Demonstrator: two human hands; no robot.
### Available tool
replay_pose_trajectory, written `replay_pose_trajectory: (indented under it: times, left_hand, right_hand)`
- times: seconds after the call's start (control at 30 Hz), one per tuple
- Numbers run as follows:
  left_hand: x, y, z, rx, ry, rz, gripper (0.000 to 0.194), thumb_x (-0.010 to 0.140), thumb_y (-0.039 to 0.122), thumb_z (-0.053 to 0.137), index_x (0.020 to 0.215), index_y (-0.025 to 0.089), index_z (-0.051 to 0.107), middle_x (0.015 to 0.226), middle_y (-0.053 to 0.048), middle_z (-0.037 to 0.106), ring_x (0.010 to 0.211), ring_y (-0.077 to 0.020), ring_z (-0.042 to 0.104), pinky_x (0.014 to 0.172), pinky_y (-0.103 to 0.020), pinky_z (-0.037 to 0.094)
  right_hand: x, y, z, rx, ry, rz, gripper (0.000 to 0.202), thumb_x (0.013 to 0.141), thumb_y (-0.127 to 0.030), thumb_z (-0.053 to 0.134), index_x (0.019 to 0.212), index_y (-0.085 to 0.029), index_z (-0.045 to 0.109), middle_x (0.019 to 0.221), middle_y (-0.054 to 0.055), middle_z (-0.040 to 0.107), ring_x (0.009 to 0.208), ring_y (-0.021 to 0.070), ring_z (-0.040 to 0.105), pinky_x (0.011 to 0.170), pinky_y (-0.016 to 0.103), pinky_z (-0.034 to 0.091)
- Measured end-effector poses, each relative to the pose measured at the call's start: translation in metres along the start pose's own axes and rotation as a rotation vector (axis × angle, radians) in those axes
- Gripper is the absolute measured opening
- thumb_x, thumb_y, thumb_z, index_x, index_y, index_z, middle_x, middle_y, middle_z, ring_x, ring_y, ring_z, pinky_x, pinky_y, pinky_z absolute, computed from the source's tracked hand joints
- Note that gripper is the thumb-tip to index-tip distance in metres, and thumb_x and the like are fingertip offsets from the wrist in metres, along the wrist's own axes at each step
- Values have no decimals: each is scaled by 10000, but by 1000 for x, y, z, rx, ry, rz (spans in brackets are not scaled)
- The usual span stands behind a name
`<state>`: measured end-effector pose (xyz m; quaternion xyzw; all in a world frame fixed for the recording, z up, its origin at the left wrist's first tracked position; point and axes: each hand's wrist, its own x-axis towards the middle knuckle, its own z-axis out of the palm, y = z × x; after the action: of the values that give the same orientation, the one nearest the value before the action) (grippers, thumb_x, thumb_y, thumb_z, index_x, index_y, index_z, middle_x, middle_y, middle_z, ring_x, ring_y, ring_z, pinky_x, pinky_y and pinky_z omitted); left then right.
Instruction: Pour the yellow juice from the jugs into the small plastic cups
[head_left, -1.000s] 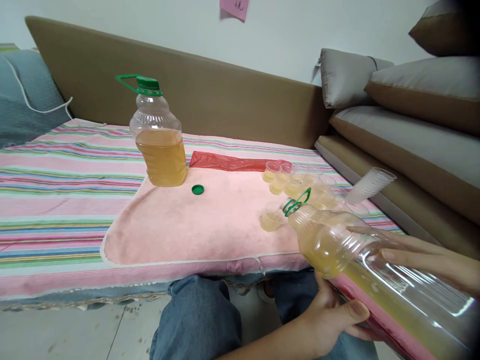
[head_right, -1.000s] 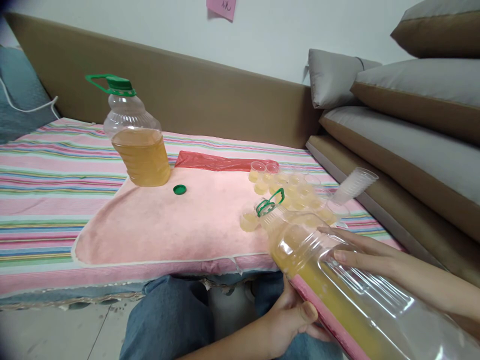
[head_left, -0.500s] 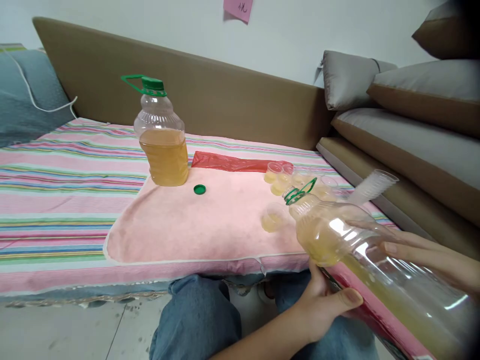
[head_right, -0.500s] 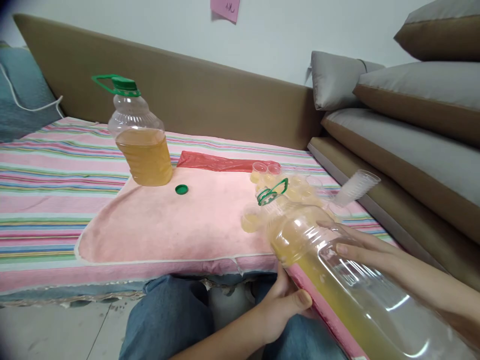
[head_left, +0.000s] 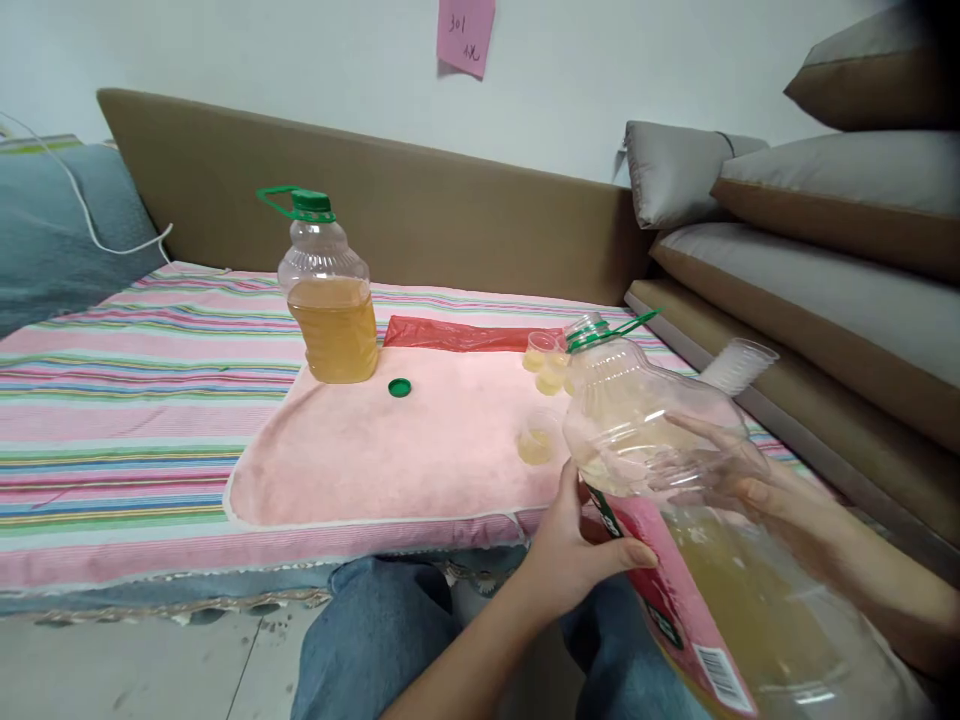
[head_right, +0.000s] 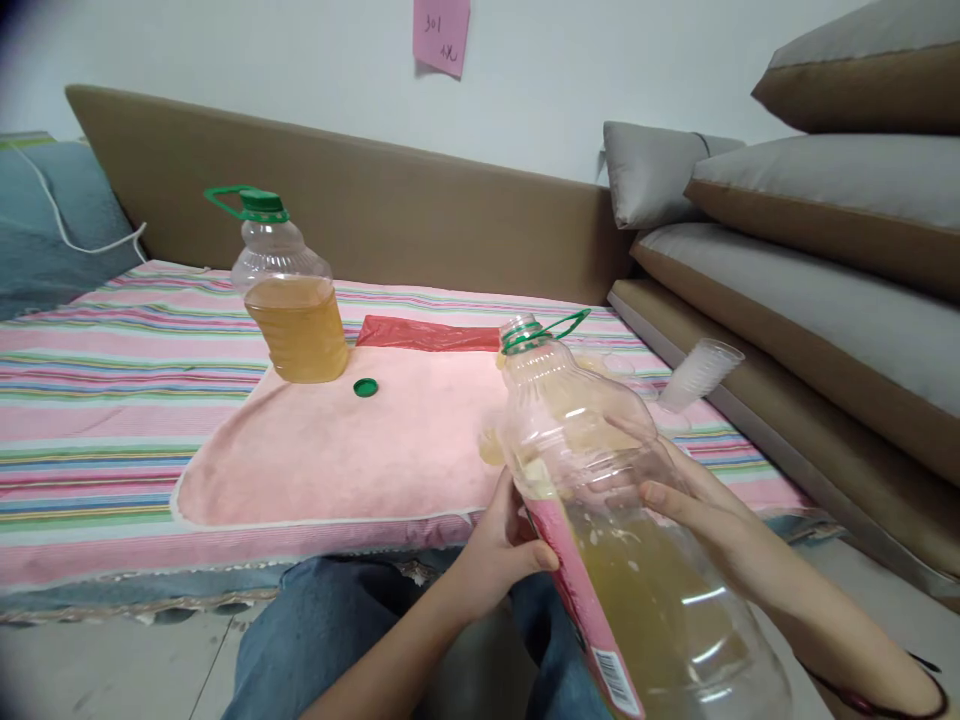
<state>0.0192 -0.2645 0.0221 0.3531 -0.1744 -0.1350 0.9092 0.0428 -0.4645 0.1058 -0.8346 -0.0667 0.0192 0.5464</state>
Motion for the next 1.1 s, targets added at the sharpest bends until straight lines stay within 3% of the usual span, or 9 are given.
replay_pose_trajectory:
  times: [0.13, 0.3, 0.47, 0.67, 0.77, 0.87, 1.0, 1.1]
  left_hand:
    - [-7, 19, -8, 143, 60, 14, 993, 538, 516, 877, 1380, 244, 425, 1367, -150, 553, 1056, -298, 655, 853, -374, 534]
    - [-14, 43, -27, 320, 210, 93, 1056, 495, 617, 848, 1402, 241, 456, 1307, -159, 598, 844, -237, 697, 701, -308, 545]
    - [-22, 76, -50, 497, 459, 354, 1031, 441, 673, 832, 1321, 231, 528, 1338, -162, 575, 1017, -285, 661, 736, -323, 564]
    - [-43, 110, -72, 611, 607, 587, 848, 586, 684, 761, 1252, 193, 574, 1374, -160, 544, 1315, -335, 479, 962, -381, 506]
    - [-52, 122, -74, 608, 751, 665, 655, 732, 605, 698, 1225, 187, 592, 1354, -131, 569, 1315, -297, 484, 1052, -391, 437]
    - [-60, 131, -73, 591, 971, 718, 453, 828, 508, 635, 1160, 199, 632, 1259, -91, 633, 1222, -250, 563, 1040, -381, 438]
    - [-73, 142, -77, 543, 1269, 801, 310, 858, 452, 595, 1026, 201, 664, 1137, -59, 663, 1105, -214, 626, 973, -370, 484]
    - [-82, 147, -84, 566, 1387, 884, 267, 851, 411, 602, 1002, 196, 653, 1133, -55, 648, 1142, -214, 601, 1024, -399, 452]
  right_hand:
    - [0, 8, 18, 204, -85, -67, 646, 763, -575, 674, 1368, -409, 521, 1434, 84, 552, 1369, 316, 451, 1067, 488, 451]
    - [1, -2, 57, 394, -56, -154, 800, 736, -559, 730, 1437, -346, 412, 1370, 85, 594, 1278, 301, 549, 1068, 538, 438]
    - [12, -17, 103, 526, -46, -273, 1012, 642, -597, 796, 1480, -338, 291, 1371, 104, 554, 1254, 302, 556, 1036, 530, 467]
    - [35, -38, 159, 601, -72, -484, 1077, 614, -653, 786, 1484, -341, 234, 1211, 102, 579, 1158, 301, 602, 977, 520, 505]
    - [47, -46, 189, 642, -74, -543, 1059, 625, -668, 770, 1477, -337, 236, 1234, 107, 565, 1160, 296, 591, 1006, 527, 475]
    - [58, -51, 220, 674, -90, -589, 1061, 631, -677, 760, 1477, -332, 220, 1254, 114, 563, 1158, 296, 590, 1010, 533, 463]
    - [73, -52, 263, 686, -121, -649, 1050, 637, -658, 769, 1463, -324, 214, 1291, 121, 542, 1179, 293, 573, 1032, 535, 450]
    - [86, -52, 293, 706, -127, -674, 1052, 636, -619, 793, 1459, -316, 213, 1290, 121, 539, 1189, 292, 563, 1043, 534, 440]
